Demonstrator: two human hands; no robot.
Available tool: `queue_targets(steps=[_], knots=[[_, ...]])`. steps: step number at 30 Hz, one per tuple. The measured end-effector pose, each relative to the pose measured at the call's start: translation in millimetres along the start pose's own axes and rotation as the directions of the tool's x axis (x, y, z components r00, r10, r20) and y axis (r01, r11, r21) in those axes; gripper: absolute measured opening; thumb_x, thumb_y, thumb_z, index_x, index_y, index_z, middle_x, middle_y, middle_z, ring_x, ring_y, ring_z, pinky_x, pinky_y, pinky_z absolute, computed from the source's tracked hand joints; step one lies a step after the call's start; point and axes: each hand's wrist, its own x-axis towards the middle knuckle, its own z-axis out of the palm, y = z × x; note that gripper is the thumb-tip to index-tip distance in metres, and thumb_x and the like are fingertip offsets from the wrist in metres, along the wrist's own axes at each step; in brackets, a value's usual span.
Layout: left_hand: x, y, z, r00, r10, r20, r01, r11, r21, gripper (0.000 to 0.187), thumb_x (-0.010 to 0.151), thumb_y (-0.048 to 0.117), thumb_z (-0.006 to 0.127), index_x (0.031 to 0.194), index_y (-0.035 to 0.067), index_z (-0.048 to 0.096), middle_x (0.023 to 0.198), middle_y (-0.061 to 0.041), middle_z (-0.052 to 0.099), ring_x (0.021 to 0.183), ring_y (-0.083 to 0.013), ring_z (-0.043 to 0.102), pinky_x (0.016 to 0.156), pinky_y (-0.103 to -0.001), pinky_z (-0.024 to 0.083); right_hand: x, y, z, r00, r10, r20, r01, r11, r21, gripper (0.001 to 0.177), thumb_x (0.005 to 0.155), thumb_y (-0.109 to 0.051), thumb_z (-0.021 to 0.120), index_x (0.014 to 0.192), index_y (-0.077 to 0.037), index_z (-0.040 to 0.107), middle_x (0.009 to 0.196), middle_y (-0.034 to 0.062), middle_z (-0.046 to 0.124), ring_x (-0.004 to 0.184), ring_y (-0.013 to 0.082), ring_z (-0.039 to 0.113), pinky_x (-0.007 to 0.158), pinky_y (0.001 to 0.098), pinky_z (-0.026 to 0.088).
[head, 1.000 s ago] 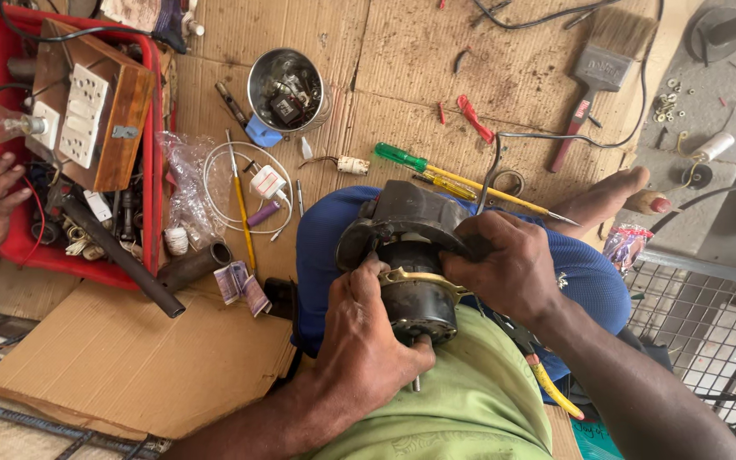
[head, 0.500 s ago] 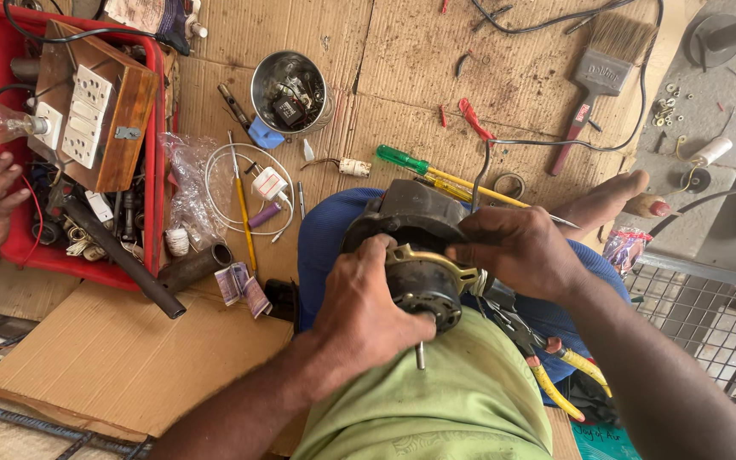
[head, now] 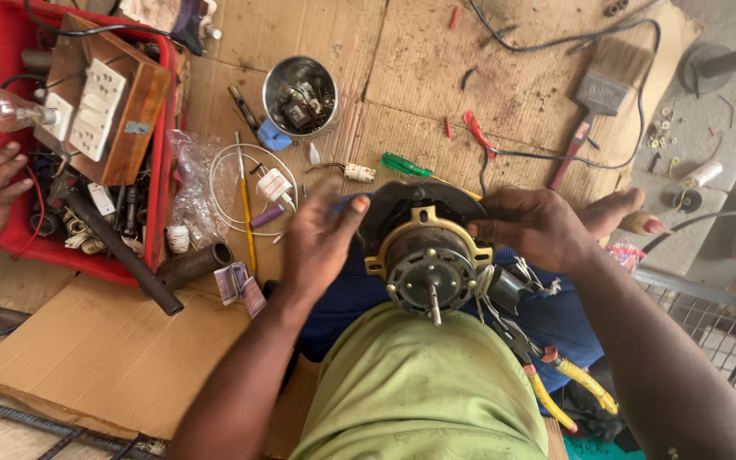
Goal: The person disassembles and reassembles a fan motor, removing the outer housing, wires, and internal components using pliers and a screwdriver before reconnecting the wiring and securing the motor body.
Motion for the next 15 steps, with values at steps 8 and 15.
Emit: queue_targets(steps=[8, 15], knots=[[-16, -5, 37, 0.994, -0.103, -0.022, 0.098, 0.981, -0.167, 0.039, 0.107, 0.028, 0.057, 0.131, 0.001, 0.070, 0.117, -0.008, 0.076, 0.106, -0.0099, 0.067, 0.095, -0.026, 0.054, -32, 13, -8, 0.986, -0.036, -0.165, -0.011, 0.961, -0.276, 0.035, 0.080, -0.022, 0.082, 0.108, -0.001, 0.077, 0.087, 0.0080, 0.076, 0.084, 0.0141, 0.072, 0.075, 0.0312, 0.056], [-26, 35, 63, 0.997, -0.035, -0.074, 0.033, 0.999, -0.031, 0.032, 0.105, 0.023, 0.060, 0.125, 0.001, 0.072, 0.101, -0.011, 0.080, 0.091, -0.0122, 0.072, 0.080, -0.027, 0.058, -76, 15, 16, 0.878, 0.099, -0.468, 0.020, 0.970, 0.243, 0.045, 0.101, -0.021, 0.064, 0.136, 0.008, 0.064, 0.122, 0.0155, 0.069, 0.110, 0.0208, 0.064, 0.098, 0.0346, 0.050]])
